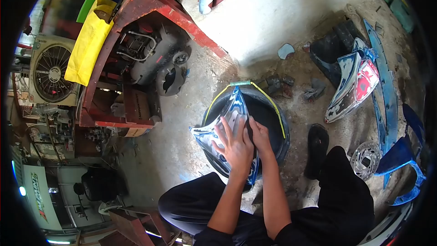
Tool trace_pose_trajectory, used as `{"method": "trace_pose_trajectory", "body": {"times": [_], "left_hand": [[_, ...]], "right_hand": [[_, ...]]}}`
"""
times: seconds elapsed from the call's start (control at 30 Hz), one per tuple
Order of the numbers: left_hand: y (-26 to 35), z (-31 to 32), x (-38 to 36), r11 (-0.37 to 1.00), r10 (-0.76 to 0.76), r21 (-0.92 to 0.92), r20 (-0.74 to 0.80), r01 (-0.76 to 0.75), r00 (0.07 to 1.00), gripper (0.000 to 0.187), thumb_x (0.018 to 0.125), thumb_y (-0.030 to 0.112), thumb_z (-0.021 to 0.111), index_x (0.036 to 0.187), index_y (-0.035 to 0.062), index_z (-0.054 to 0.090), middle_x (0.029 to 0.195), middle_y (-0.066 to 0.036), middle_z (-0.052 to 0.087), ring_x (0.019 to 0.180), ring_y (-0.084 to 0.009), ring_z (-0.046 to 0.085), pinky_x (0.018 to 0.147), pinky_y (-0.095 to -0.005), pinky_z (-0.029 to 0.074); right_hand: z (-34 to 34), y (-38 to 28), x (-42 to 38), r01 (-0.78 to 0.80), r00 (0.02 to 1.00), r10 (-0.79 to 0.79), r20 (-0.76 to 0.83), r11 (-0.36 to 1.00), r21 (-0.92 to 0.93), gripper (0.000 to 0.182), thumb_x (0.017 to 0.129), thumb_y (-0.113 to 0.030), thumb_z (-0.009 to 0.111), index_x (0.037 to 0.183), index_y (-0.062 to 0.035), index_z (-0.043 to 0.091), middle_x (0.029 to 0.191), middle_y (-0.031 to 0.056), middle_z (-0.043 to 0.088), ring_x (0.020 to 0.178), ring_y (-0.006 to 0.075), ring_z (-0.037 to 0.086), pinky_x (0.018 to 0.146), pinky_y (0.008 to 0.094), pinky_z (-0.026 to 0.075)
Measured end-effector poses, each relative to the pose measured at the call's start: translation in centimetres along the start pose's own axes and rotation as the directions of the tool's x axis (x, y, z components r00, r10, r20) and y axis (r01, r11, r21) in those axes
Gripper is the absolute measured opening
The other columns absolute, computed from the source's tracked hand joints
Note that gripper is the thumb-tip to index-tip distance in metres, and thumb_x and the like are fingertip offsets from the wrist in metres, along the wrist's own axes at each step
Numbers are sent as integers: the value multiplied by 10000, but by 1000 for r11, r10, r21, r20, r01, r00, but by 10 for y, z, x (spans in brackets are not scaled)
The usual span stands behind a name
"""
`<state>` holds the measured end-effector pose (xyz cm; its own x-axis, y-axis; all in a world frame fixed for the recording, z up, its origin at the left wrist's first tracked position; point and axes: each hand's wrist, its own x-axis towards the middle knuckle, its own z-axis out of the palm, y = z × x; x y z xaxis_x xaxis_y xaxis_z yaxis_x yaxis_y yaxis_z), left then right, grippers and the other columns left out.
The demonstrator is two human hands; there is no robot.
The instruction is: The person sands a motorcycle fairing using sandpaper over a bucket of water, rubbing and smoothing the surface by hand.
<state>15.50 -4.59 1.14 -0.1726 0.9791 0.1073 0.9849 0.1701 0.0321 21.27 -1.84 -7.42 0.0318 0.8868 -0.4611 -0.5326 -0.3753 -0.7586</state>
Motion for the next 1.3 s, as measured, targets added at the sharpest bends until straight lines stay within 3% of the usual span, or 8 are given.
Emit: {"method": "trace_pose_trajectory", "body": {"times": [0.17,0.23,0.47,0.63,0.73,0.8,1.0,1.3], "left_hand": [[11,13,79,996,49,-67,-93,-56,994,398,1046,343,519,1433,334,615,1695,-157,274,1555,-458,213,1181,-723,141],[13,18,92,995,98,-10,-120,-100,988,401,1047,337,517,1438,330,610,1694,-157,279,1549,-463,228,1183,-719,147],[-2,0,-4,999,10,-36,-4,-10,1000,399,1033,377,529,1413,327,637,1704,-138,268,1552,-457,227,1178,-735,123],[10,21,86,998,51,-31,-102,-55,993,396,1037,382,525,1416,342,631,1700,-139,277,1549,-448,239,1181,-731,136],[8,29,95,996,92,2,-150,-93,984,400,1040,378,521,1427,354,617,1697,-137,283,1546,-447,245,1180,-731,148],[1,22,75,994,105,3,-128,-106,986,417,1042,365,523,1453,363,591,1699,-137,279,1548,-443,246,1184,-723,146],[-4,-1,3,1000,-6,-11,4,6,1000,410,1040,357,528,1443,342,605,1703,-141,272,1553,-448,233,1184,-722,123],[2,26,88,996,94,9,-139,-93,986,406,1043,363,511,1436,336,610,1697,-149,279,1543,-450,255,1182,-721,148]], "right_hand": [[-1,7,2,83,994,-87,59,994,75,416,1090,-359,573,1189,6,746,1063,-33,713,965,32,579,892,212,459],[2,2,0,99,995,-99,-25,995,-6,437,1085,-374,580,1046,26,754,866,-68,646,834,27,506,745,234,454],[4,-1,-2,72,997,-70,-38,997,35,436,1074,-380,596,1049,25,754,854,-71,640,822,33,508,724,236,454],[1,6,0,84,996,-83,-8,995,59,433,1075,-377,599,1037,28,748,840,-77,615,821,30,492,725,226,443],[-1,5,1,42,999,-42,15,999,-12,430,1090,-361,574,1145,28,748,1055,-42,716,945,29,571,865,215,457],[6,7,2,157,987,-154,-42,985,74,430,1073,-369,604,1004,33,740,827,-79,604,802,26,478,712,226,431],[4,0,1,65,997,-61,-43,995,76,440,1075,-369,599,980,39,731,817,-84,591,785,27,465,685,234,416],[6,1,-2,111,994,-110,-22,990,82,443,1078,-378,596,984,31,739,827,-83,608,800,18,484,699,231,424]]}}
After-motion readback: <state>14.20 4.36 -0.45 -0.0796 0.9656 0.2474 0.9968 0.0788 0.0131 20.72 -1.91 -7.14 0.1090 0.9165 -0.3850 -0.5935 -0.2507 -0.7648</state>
